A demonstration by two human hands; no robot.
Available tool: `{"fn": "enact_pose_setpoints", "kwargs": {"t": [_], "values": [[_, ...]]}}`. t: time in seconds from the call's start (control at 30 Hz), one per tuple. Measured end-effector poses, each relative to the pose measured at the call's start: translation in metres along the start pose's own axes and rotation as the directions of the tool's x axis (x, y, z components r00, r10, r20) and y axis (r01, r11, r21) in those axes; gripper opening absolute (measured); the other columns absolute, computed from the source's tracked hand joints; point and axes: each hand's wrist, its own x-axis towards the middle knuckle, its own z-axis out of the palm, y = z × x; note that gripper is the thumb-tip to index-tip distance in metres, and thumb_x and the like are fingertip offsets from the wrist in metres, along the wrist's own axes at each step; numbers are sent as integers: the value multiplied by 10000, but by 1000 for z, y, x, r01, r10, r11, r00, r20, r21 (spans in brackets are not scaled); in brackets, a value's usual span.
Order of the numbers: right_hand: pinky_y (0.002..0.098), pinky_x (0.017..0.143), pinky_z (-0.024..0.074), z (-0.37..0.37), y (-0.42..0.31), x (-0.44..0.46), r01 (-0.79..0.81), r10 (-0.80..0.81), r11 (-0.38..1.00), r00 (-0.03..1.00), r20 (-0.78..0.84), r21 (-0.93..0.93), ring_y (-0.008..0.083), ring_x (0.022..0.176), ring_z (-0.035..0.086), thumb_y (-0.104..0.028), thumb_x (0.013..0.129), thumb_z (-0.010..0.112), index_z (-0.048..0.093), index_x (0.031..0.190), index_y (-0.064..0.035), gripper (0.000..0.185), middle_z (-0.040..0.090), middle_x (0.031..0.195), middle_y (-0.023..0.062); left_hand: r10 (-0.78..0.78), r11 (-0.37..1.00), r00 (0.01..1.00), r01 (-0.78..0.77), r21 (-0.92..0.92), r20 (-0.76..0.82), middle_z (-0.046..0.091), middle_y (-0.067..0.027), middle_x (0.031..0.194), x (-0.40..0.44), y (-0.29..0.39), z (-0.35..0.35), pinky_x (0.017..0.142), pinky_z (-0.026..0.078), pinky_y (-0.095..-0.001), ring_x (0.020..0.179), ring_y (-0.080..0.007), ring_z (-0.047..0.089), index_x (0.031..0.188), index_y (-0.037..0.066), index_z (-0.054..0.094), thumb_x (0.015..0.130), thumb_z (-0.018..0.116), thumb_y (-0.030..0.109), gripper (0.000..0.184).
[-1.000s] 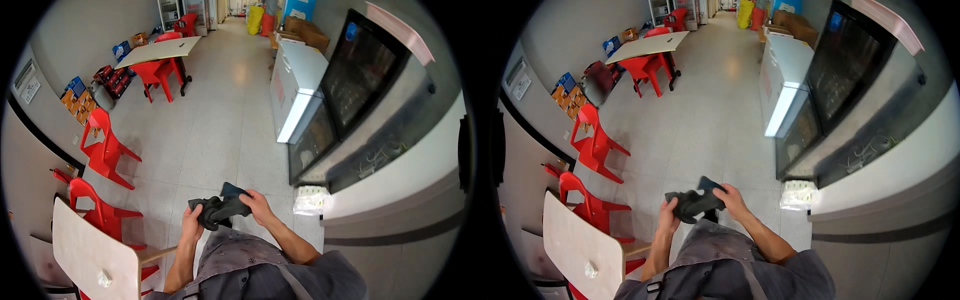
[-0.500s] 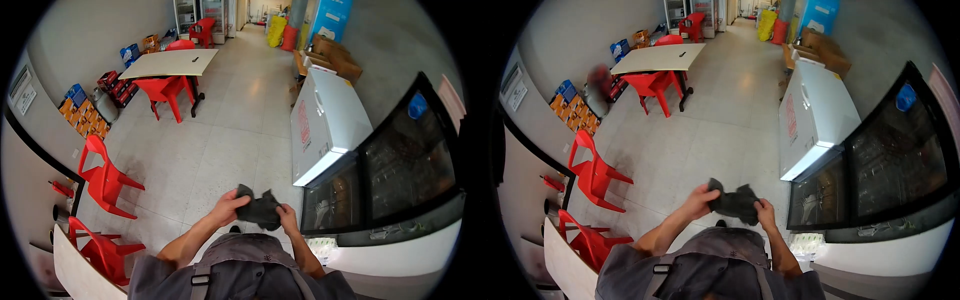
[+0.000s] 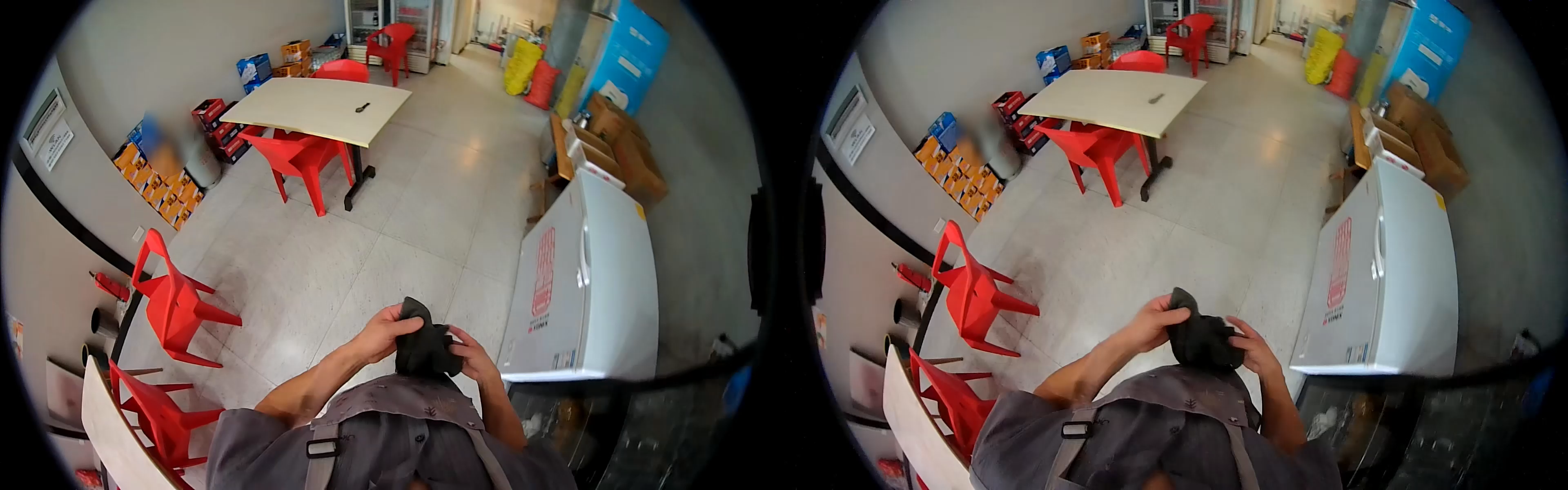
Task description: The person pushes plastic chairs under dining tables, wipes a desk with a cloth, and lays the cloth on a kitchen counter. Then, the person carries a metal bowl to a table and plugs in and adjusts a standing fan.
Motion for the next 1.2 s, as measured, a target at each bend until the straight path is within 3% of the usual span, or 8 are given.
{"fn": "enact_pose_setpoints", "kwargs": {"t": [0.03,0.1,0.23,0.4,0.7,0.83,0.93,1.2], "values": [[330,867,517,-2,-21,27,-10,10,1000,1000,11,-2,201,1003,619,-21,861,603,441,1384,-25,548,610,1164,127,11,1000,999,-11,-8,-41,659,-67,1045,17,15,-4,881,513,-339,973,-173,636,1066,27,611,938,607,117,156],[296,799,501,-5,-58,84,-96,55,831,994,-91,-547,163,896,613,-46,854,633,567,1236,7,391,646,1050,95,49,999,999,-49,6,-21,652,-66,1054,54,38,-16,883,513,-349,977,-179,636,1081,31,600,939,607,123,169],[240,720,442,-13,-126,163,-41,-91,777,980,-177,-628,105,754,563,-116,864,653,689,934,7,146,648,807,3,94,991,968,-69,113,-234,657,-68,1002,113,75,-29,811,537,-349,918,-188,647,1070,29,604,937,607,132,168],[237,780,428,-40,-198,245,235,-361,797,924,-128,-556,92,832,552,-108,875,660,694,903,-1,116,644,900,0,105,991,844,-131,-13,-527,671,-46,876,195,119,-74,677,509,-289,742,-138,626,990,32,631,936,604,152,134],[219,730,418,-69,-360,376,363,-510,806,827,-237,-467,66,762,512,-162,924,634,660,898,-17,149,586,818,-42,132,988,836,-154,4,-533,679,-83,980,369,249,-172,837,508,-312,898,-176,640,1068,-21,630,935,601,149,218],[223,760,434,-52,-439,418,267,-606,639,752,-258,-721,66,794,535,-178,943,625,628,916,-43,138,584,822,-39,165,966,857,-42,254,-488,685,-71,980,448,317,-193,773,520,-295,852,-151,641,1082,-31,632,954,566,173,250],[217,684,403,-51,-472,440,480,-643,758,662,-384,-442,55,732,477,-169,955,610,594,838,-50,168,553,797,-45,227,857,908,-15,516,-352,695,-30,930,500,335,-215,815,478,-280,878,-118,603,1060,-19,676,928,605,173,244],[234,690,452,-74,-579,547,522,-673,733,650,-353,-436,63,740,522,-160,962,605,584,851,-57,153,571,798,-29,351,495,893,79,865,-283,692,-131,868,619,377,-260,717,497,-321,765,-193,635,1043,37,679,881,649,161,207]]}}
